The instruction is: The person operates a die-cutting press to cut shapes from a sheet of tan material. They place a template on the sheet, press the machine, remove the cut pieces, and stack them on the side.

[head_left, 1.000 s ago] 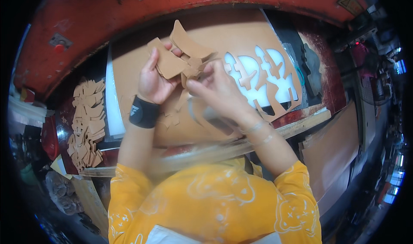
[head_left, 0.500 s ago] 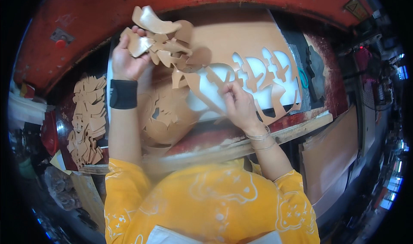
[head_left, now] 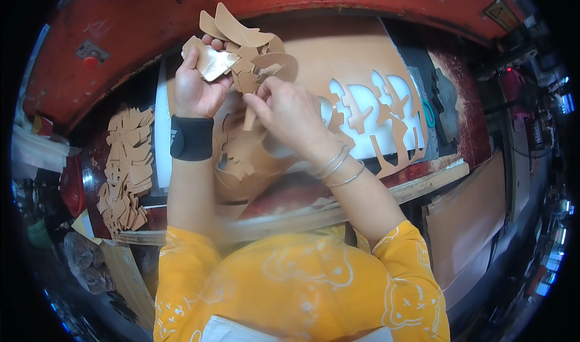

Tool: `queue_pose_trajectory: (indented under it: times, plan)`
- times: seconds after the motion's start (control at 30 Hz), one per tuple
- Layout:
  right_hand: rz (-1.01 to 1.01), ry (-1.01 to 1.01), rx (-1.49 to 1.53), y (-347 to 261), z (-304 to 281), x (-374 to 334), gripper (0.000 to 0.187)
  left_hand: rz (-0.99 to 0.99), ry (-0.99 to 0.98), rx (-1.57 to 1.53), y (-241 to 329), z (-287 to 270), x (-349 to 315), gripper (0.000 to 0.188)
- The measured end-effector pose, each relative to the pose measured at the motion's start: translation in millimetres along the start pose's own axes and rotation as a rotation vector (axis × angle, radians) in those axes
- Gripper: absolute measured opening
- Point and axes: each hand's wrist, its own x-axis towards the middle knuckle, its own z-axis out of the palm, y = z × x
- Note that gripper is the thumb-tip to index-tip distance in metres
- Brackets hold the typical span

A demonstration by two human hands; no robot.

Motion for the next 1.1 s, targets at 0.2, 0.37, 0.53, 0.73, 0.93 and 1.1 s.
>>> queue_pose_trajectory:
  times: [0.2, 0.37, 0.53, 0.73, 0.93, 1.1]
  plan:
    - [-0.141, 0.033, 0.171, 23, 6, -26, 0.027, -0.026, 0.284, 0.161, -3, 9, 14, 0.028]
    - [0.016, -0.093, 0.169, 40, -2, -60, 0.045, 0.36, 0.084, 0.205, 61, 30, 34, 0.025]
    - [-0.076, 0.136, 0.034, 41, -25, -99, 0.043, 0.66, 0.046, 0.971, 63, 36, 21, 0.036]
    - [0.411, -0.399, 0.603, 57, -20, -146, 0.037, 0.581, -0.666, 1.835, -26, 19, -99, 0.026]
    - [0.704, -0.919, 1.167, 90, 12, -113, 0.051, 0.251, -0.827, 1.776, -61, -16, -154, 0.027]
    - [0.501, -1.13, 1.394, 84, 17, -104, 0.046, 0.372, -0.873, 1.884, -64, -21, -165, 0.039]
